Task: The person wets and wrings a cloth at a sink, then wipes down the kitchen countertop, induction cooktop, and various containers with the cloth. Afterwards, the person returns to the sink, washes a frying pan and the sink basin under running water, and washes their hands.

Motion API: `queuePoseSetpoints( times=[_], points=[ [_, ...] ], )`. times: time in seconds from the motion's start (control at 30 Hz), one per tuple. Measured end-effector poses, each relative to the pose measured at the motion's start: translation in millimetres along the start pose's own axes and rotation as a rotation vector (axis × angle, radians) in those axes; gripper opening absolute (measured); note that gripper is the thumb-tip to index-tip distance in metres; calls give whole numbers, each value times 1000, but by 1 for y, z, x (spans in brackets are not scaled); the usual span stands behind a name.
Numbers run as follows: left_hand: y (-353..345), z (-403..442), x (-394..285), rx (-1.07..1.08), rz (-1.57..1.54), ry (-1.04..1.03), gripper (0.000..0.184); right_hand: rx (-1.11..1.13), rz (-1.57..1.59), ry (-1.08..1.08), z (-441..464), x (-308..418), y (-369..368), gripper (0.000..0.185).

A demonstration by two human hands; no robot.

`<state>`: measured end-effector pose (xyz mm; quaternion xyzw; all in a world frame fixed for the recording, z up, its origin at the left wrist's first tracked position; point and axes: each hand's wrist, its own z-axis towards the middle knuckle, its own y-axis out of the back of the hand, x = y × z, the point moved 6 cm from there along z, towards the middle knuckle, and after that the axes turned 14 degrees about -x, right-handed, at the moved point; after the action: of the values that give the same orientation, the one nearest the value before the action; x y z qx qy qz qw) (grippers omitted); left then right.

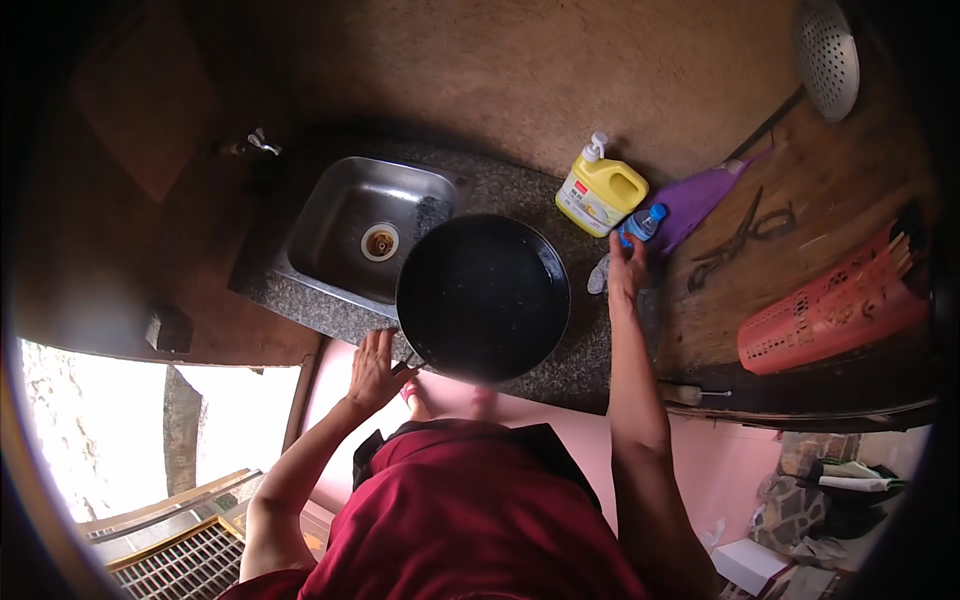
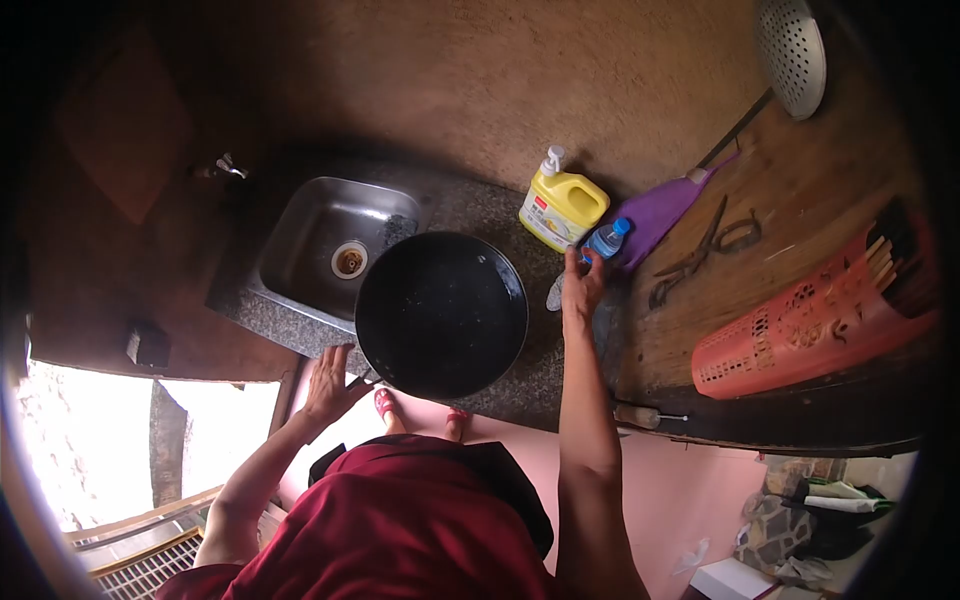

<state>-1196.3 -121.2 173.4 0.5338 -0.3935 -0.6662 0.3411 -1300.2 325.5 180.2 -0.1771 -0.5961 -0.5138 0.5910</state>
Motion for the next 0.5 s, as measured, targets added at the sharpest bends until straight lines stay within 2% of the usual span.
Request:
queuePoseSetpoints(
  times=[0.07,0.1,0.13,0.17,0.2,0.23,0.3,0.43,0.5],
  points=[
    [0,-20,17,14,59,104,77,-72,-285,313,-16,-17,-5,48],
    [-3,-21,18,100,44,158,73,-107,-421,473,-27,-17,-7,52],
    [-5,-24,20,185,30,216,70,96,-224,414,-34,-26,-12,58],
    [-7,-29,20,270,13,278,66,240,-165,355,-48,-41,-22,61],
    [-7,-29,13,256,124,223,57,488,-135,2,-65,-61,-32,64],
    [-14,-31,15,248,175,187,48,502,-202,88,-77,-60,-31,69],
    [-14,-32,18,217,129,210,38,534,-331,131,-100,-55,-30,60],
    [0,-24,20,187,150,256,24,547,-234,105,-101,-79,-51,46],
    [16,-18,24,182,182,218,24,552,-320,150,-107,-38,-40,42]
  ],
)
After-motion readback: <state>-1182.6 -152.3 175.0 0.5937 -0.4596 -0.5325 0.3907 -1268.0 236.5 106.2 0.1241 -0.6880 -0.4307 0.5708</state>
